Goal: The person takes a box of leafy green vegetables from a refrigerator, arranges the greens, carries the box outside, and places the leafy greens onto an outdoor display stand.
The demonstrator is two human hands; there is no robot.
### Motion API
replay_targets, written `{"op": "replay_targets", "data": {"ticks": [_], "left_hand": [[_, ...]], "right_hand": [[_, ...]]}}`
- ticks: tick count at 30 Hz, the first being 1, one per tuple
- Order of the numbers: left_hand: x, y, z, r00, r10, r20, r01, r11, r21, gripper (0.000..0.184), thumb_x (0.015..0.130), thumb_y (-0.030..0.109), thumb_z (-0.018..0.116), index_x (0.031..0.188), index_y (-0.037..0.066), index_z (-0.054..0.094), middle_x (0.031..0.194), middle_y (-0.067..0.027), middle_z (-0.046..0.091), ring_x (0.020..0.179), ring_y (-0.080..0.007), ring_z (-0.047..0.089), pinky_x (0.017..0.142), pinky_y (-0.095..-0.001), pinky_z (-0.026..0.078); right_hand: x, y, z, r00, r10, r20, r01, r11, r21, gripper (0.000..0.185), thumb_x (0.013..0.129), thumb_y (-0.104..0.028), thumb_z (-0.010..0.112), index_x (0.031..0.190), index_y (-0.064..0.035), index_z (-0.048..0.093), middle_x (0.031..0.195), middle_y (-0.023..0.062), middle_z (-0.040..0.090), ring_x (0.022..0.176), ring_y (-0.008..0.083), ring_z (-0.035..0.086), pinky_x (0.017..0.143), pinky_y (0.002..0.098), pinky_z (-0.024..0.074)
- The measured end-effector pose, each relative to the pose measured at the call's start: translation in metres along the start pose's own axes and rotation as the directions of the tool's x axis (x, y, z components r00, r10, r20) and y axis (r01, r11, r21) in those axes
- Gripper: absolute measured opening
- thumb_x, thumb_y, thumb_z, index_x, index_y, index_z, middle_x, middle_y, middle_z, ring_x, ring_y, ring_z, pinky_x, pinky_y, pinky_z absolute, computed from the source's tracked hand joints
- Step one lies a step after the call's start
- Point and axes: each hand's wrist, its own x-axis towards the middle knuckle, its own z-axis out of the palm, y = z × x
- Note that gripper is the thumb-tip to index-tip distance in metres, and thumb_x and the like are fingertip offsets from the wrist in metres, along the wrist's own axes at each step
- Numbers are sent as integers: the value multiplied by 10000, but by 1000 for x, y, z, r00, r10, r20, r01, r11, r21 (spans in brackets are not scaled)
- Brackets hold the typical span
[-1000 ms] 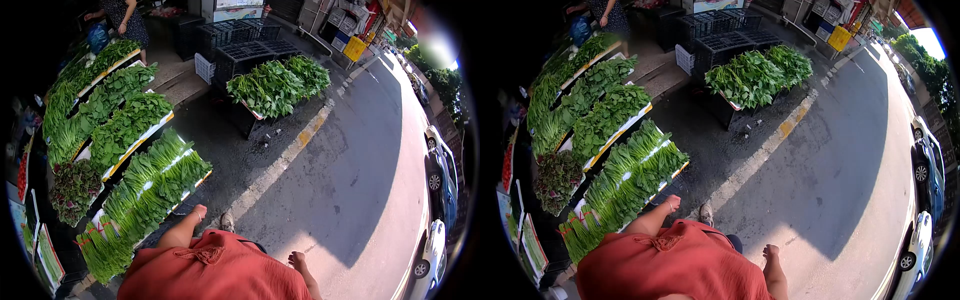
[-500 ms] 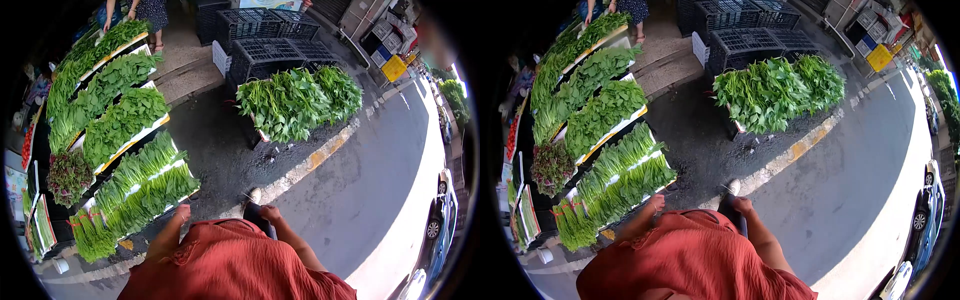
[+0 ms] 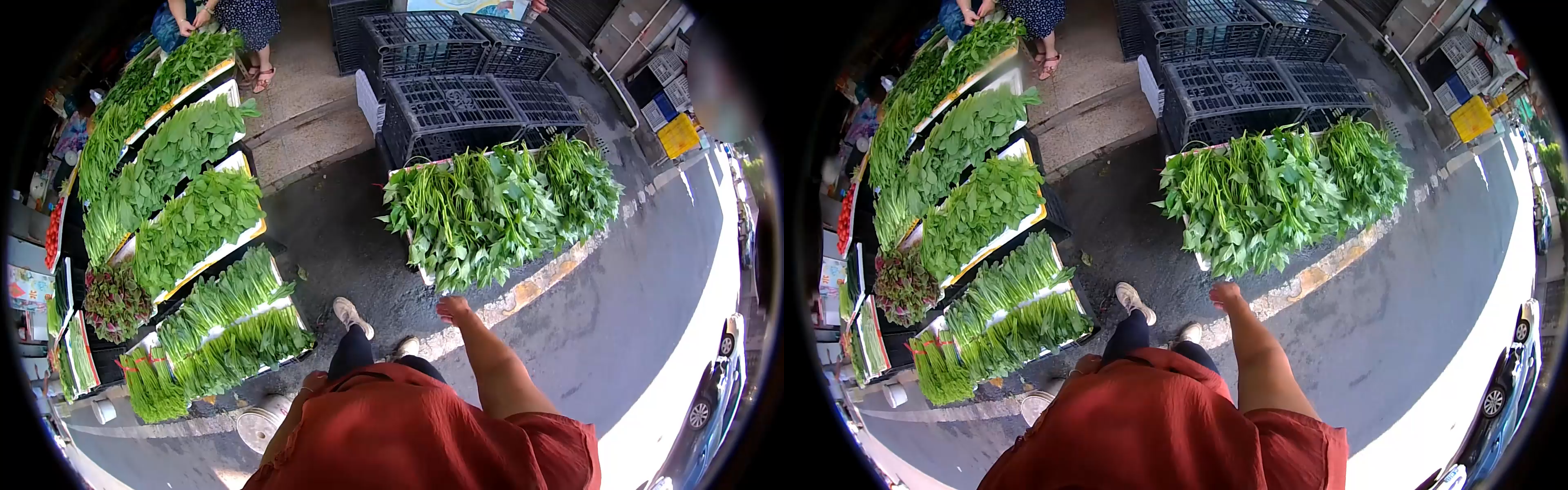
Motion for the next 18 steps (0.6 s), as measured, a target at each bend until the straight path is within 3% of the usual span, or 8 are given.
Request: {"op": "replay_targets", "data": {"ticks": [1, 3, 5, 7, 11, 15, 17, 18], "left_hand": [[10, 14, -16, 1000, 13, 2, -13, 1000, 3, 202, 755, 290, 449, 873, 151, 536, 801, -28, 542, 687, -181, 534, 597, -378, 420], [18, 43, -57, 943, -318, 97, 292, 652, -700, 204, 766, 269, 459, 929, 164, 522, 770, -27, 527, 695, -186, 532, 574, -376, 420], [65, -10, -62, 989, 123, -83, -147, 720, -678, 202, 765, 225, 477, 945, 140, 511, 751, -27, 519, 678, -165, 528, 548, -332, 424], [72, 44, -133, 906, -388, 169, 301, 309, -902, 174, 767, 214, 472, 913, 124, 503, 725, -22, 506, 655, -158, 514, 524, -315, 413], [117, 11, -206, 896, -335, 290, 373, 217, -902, 135, 756, 180, 469, 884, 149, 502, 689, -11, 504, 620, -151, 517, 485, -330, 408], [136, 33, -283, 891, -451, 53, 300, 496, -815, 211, 736, 246, 499, 933, 171, 487, 815, -30, 529, 720, -189, 532, 556, -360, 420], [165, 4, -306, 947, -256, 197, 236, 132, -963, 68, 744, 157, 467, 812, 165, 472, 634, 0, 452, 536, -128, 454, 380, -300, 335], [172, 1, -312, 965, -249, 88, 158, 281, -946, 128, 738, 237, 520, 858, 193, 509, 701, -14, 512, 592, -155, 519, 499, -324, 407]], "right_hand": [[0, -19, 31, 1000, -18, 14, 19, 1000, -22, 191, 729, -238, 518, 851, -92, 517, 785, 47, 569, 655, 168, 537, 565, 316, 410], [11, -52, 88, 987, -80, 138, 88, 995, -51, 231, 733, -269, 529, 880, -92, 515, 854, 52, 565, 726, 174, 538, 606, 319, 415], [-7, -89, 139, 947, -160, 278, 159, 987, 26, 245, 733, -275, 536, 888, -88, 506, 847, 51, 565, 738, 177, 536, 626, 323, 419], [0, -122, 180, 929, -142, 342, 143, 989, 21, 255, 744, -263, 525, 932, -94, 498, 861, 56, 561, 747, 183, 536, 646, 336, 419], [9, -186, 208, 954, -118, 277, 122, 993, 2, 266, 759, -253, 506, 980, -107, 492, 912, 58, 551, 779, 189, 532, 674, 351, 411], [21, -255, 200, 955, -271, 119, 254, 957, 137, 263, 760, -246, 495, 985, -111, 479, 914, 45, 544, 812, 180, 518, 692, 359, 399], [26, -285, 188, 947, -313, 67, 303, 945, 124, 260, 767, -242, 469, 996, -120, 466, 896, 29, 541, 817, 162, 509, 690, 358, 395], [37, -298, 179, 937, -349, 31, 339, 926, 168, 259, 759, -247, 480, 992, -136, 462, 891, 15, 539, 810, 155, 509, 688, 360, 395]]}}
